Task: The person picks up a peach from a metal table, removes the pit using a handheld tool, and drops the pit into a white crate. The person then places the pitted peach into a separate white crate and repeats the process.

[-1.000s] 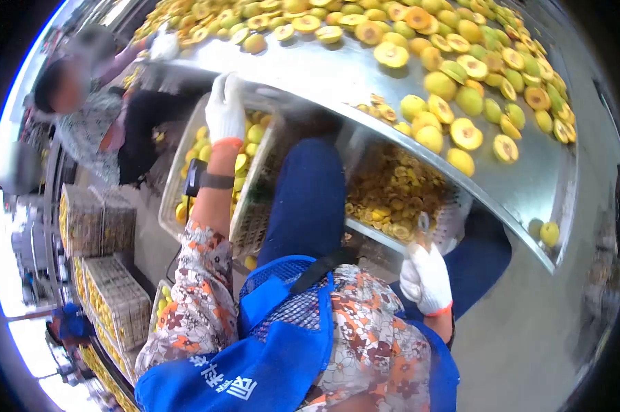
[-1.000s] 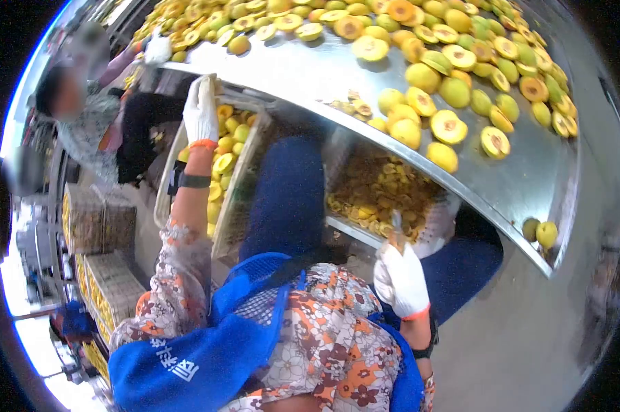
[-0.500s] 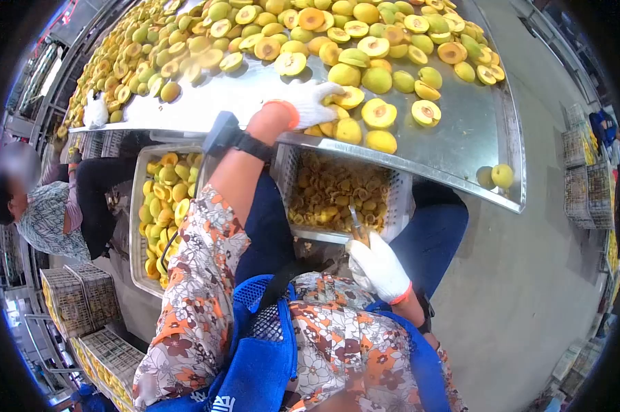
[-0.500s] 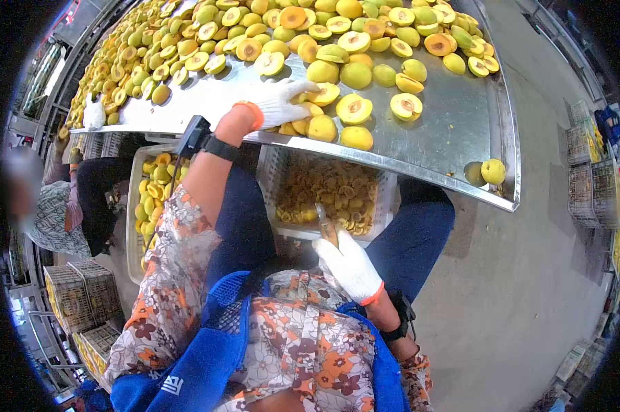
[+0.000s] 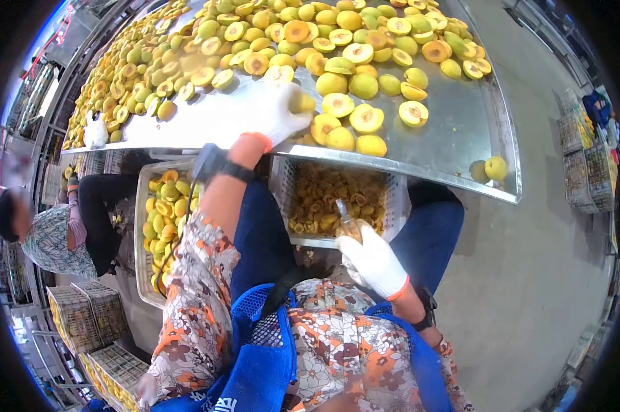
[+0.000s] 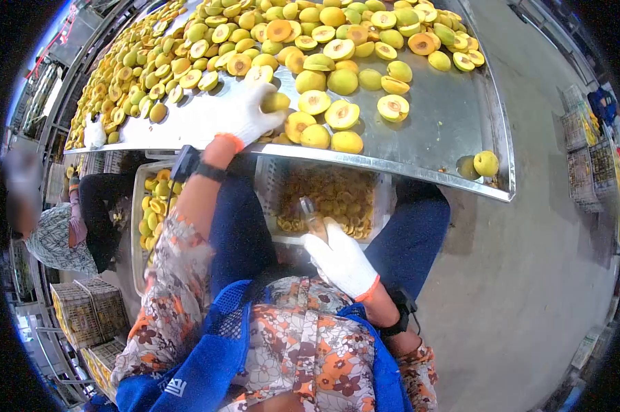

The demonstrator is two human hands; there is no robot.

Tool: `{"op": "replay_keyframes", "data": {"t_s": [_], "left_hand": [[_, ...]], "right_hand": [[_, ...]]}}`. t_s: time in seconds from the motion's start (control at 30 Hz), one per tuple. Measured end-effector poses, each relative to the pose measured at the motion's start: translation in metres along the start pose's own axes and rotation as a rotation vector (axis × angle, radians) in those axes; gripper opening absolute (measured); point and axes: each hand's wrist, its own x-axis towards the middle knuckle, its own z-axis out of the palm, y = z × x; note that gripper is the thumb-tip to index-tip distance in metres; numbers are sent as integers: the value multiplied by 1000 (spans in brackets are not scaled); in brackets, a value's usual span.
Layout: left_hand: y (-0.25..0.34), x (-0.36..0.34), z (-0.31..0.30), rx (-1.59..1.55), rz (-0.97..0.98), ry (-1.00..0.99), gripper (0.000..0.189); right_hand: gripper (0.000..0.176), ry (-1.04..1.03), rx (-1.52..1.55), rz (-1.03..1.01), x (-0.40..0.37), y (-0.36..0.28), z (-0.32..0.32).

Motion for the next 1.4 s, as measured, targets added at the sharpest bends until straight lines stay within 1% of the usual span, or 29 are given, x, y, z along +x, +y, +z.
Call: {"op": "replay_keyframes", "data": {"t_s": [0.03,0.07,0.13,0.2,0.23,0.27,0.33,0.37,0.4,0.47,0.5,0.53,0.57,0.6,0.63,0.7,0.73,0.8,0.9,0.97,1.03,1.1,1.13,1.2,1.23,1.27,1.3,1.33,1.4], "left_hand": [[-6,-6,4,-215,-1,189,41],[-16,-12,13,-524,-101,144,41],[20,-41,-10,-1334,-334,67,40],[43,-69,-16,-1827,-466,-98,46],[62,-76,-22,-1770,-529,-127,50],[82,-82,-33,-1707,-600,-102,50],[91,-95,-28,-1838,-559,-117,52],[85,-97,-31,-2140,-371,-260,49],[91,-99,-27,-2144,-372,-264,49],[111,-101,-23,-1784,-641,30,46],[103,-102,-14,-1704,-480,-8,43],[104,-103,-13,-1704,-481,-10,43],[106,-103,-12,-1623,-456,4,43],[108,-105,-12,-1542,-433,17,43],[109,-106,-14,-1542,-433,14,43],[114,-108,-23,-966,-245,101,43],[118,-109,-25,-965,-246,100,43],[126,-109,-25,-1066,-335,194,33],[126,-111,-20,-965,-277,230,30],[121,-112,-16,-882,-257,208,30],[116,-112,-13,-799,-237,183,30],[109,-110,-11,-742,-209,92,30],[104,-109,-8,-740,-210,90,30],[95,-107,-4,-766,-117,5,30],[95,-108,-2,-764,-118,4,30],[99,-107,-5,-914,-257,-55,30],[104,-107,-7,-1062,-400,-115,31],[114,-107,-9,-1061,-407,-115,31],[134,-105,-11,-1163,-388,139,28]], "right_hand": [[35,5,5,5,-1,-1,-2],[36,50,-53,-32,0,-3,-5],[36,92,-110,-62,5,-6,-7],[38,190,-385,-344,13,-14,-6],[38,206,-344,-353,11,-30,1],[38,206,-345,-346,12,-36,3],[38,299,-666,-704,13,-44,6],[37,325,-483,-437,11,-57,16],[37,329,-484,-433,10,-55,15],[36,325,-640,-634,10,-50,14],[36,326,-640,-631,11,-47,15],[36,343,-607,-578,12,-45,16],[35,362,-574,-524,12,-43,18],[35,364,-573,-521,12,-42,19],[35,366,-548,-498,11,-42,21],[35,367,-523,-474,9,-40,23],[35,361,-539,-483,10,-37,22],[35,355,-554,-492,11,-33,22],[37,325,-542,-516,14,-24,18],[41,272,-581,-629,19,-14,13],[42,255,-587,-628,17,-14,11],[43,238,-594,-629,14,-16,10],[43,220,-597,-589,12,-17,10],[43,201,-598,-548,13,-16,9],[45,152,-443,-410,15,-17,6],[46,102,-288,-272,17,-17,5],[46,99,-288,-270,18,-18,6],[42,141,-308,-273,16,-21,7],[38,184,-328,-279,19,-17,7]]}}
